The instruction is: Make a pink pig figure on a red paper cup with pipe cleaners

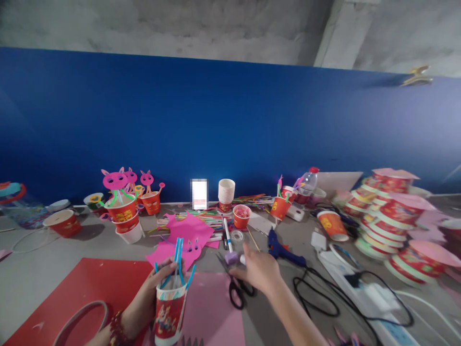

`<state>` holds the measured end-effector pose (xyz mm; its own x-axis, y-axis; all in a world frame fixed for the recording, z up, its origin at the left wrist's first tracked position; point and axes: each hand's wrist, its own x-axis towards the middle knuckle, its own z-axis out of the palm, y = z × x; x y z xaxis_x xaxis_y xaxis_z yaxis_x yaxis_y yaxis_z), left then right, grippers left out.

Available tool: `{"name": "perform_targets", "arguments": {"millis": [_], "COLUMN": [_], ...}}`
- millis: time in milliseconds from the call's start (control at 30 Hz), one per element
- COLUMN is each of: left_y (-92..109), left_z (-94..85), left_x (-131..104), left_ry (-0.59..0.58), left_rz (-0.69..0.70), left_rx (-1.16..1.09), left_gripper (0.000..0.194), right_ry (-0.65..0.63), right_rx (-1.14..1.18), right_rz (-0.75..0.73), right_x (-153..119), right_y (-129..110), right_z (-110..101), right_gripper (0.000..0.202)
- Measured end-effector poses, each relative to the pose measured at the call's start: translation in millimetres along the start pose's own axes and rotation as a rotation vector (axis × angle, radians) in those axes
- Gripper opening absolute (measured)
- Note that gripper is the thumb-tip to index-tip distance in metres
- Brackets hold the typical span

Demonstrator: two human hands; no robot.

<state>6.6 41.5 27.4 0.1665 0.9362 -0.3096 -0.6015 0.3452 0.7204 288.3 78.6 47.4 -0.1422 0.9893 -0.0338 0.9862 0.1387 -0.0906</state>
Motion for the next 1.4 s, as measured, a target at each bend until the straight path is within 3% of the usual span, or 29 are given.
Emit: {"name": "perform_targets", "arguments": {"millis": [133, 300, 433, 533, 667, 800, 1033, 1400], "left_y": [-1.0, -2.0, -4.9, -6.0, -4.6, -3.7, -4.6, -3.5], "left_z": [-2.2, 2.4, 4.2, 2.9, 1.6, 1.9, 5.5, 6.4], "left_x": [0.0, -1.9, -2.8, -4.0, -6.6, -7.6, -10.4, -11.1], "left_ry": [-0.031, -0.081, -0.08, -0.087, -0.07, -0.033, -0.073, -0.097], "left_rz": [0.025, 0.043, 0.059, 0.084, 0.135, 0.077, 0.036, -0.001], "left_rx": [0.033, 0.041, 0.049, 0.086, 0.131, 0.098, 0.046, 0.023], "left_gripper": [0.023, 0.019, 0.023, 0.027, 0.035, 0.039, 0.03, 0.028], "right_ry": [-0.01, 0.168, 0.213, 0.205, 0.307, 0.341, 0.299, 0.337], "right_rx": [0.069, 0.341, 0.589, 0.694, 0.877, 1.026, 0.893, 0.783], "right_rz": [0.021, -0.048, -0.341, -0.478, -0.452, -0.427, -0.473, -0.485], "right_x": [-5.3, -9.3, -10.7, -13.5, -15.7, -13.6, -8.4, -3.9], "right_y": [16.8, 18.9, -20.3, -59.4, -92.2, -96.3, -90.9, -85.3], "right_z": [-12.9, -32.8, -45.3, -46.0, -30.9, -11.2, -2.4, -1.2], "right_gripper": [0.032, 0.026, 0.037, 0.04, 0.03, 0.022, 0.023, 0.022]}}
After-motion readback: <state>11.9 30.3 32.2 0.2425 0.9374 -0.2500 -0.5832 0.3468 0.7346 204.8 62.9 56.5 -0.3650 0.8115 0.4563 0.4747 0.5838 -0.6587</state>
